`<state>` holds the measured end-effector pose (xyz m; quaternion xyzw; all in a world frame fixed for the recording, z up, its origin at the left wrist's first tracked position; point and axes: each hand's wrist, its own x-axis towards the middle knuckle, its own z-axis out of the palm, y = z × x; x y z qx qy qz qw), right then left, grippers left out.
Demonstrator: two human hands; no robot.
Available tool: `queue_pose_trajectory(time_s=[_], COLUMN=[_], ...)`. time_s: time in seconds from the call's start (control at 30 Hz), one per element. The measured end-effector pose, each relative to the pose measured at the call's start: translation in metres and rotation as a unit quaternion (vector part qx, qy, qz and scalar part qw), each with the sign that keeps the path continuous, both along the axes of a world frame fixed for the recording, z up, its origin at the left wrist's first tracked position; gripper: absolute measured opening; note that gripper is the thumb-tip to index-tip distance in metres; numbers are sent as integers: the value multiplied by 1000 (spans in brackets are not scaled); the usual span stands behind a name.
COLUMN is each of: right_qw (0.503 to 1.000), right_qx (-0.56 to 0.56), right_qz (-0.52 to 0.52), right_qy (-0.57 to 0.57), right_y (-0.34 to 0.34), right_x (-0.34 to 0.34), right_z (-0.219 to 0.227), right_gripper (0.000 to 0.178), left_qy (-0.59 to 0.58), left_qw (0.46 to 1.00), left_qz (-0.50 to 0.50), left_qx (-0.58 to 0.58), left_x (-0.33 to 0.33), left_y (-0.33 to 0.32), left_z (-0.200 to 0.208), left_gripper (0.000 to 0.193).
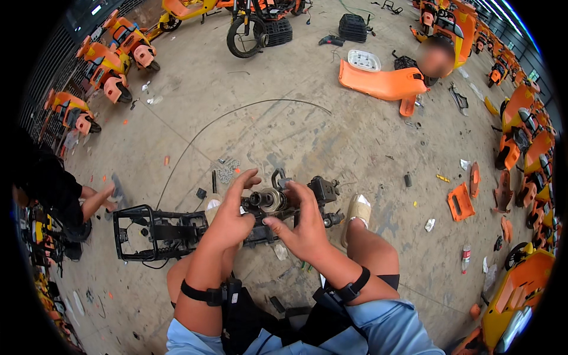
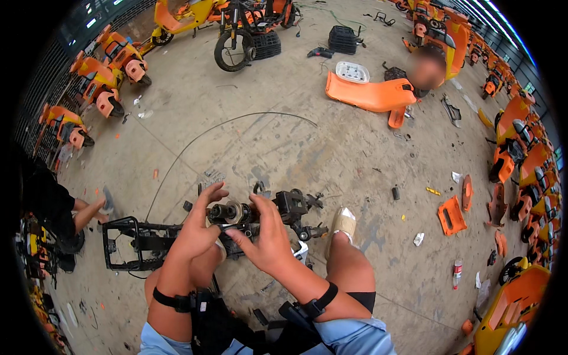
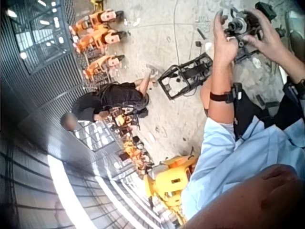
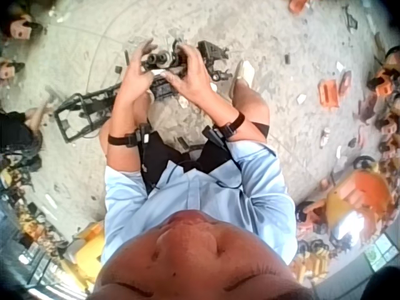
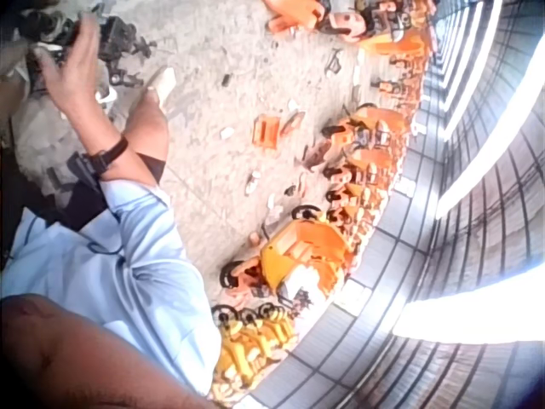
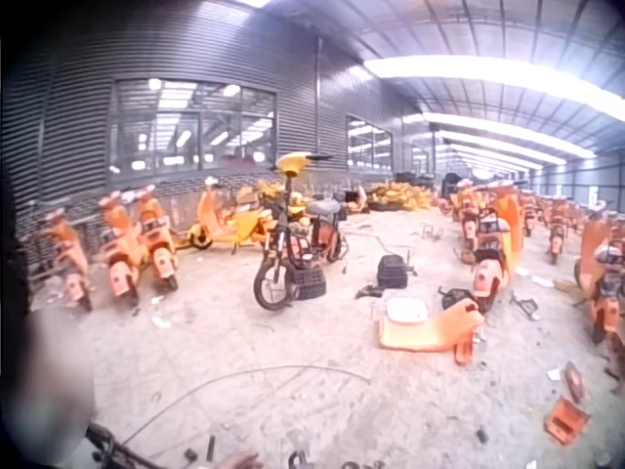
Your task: The person uses a wrench to tighten a bolt on a metal component and then fits a circular rubber or plastic seal onto the same part.
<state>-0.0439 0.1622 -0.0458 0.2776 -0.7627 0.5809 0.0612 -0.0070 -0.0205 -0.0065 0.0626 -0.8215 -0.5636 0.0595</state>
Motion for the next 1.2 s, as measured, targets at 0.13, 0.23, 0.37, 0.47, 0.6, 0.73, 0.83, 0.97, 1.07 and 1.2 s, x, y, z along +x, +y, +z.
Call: queue_pose_trajectory(time_s=[0.13, 0.23, 0.37, 0.47, 0.6, 0.73, 0.83, 0.97, 1.07, 1.2], right_qw=[1000, 999, 999, 1000, 1000, 987, 996, 995, 999, 998], right_qx=[-12, -36, -36, -1, 20, -110, -64, -58, -50, -45], right_qz=[-11, -6, 1, -2, -7, -42, -14, -4, -3, -30], right_qy=[-23, -37, -32, -6, -6, -113, -62, -81, -23, -25], right_y=[-3, 0, 1, 1, -1, -1, -2, 8, 16, 30], right_x=[-6, -7, -6, -4, -7, -9, -6, -5, -4, 6], right_z=[2, -6, -7, 1, 9, -6, 2, 2, 4, 8], right_gripper=[69, 67, 65, 63, 54, 35, 34, 39, 43, 41], left_qy=[75, 52, -19, 11, 50, 17, -44, -17, -35, -48], left_qw=[993, 993, 999, 998, 997, 997, 998, 1000, 996, 994], left_qz=[-43, -16, 42, 55, -32, -37, -9, -2, -79, -93], left_qx=[-84, -106, -14, 0, -50, -73, -33, 23, -7, -1], left_x=[-1, 0, -1, -2, -2, -3, 0, 0, 5, 7], left_y=[-8, -31, -21, -10, -7, -31, -34, -23, -22, -17], left_z=[-7, -21, -17, -8, -14, -21, -23, -20, -6, 1], left_gripper=[68, 57, 62, 65, 67, 65, 67, 80, 95, 96])
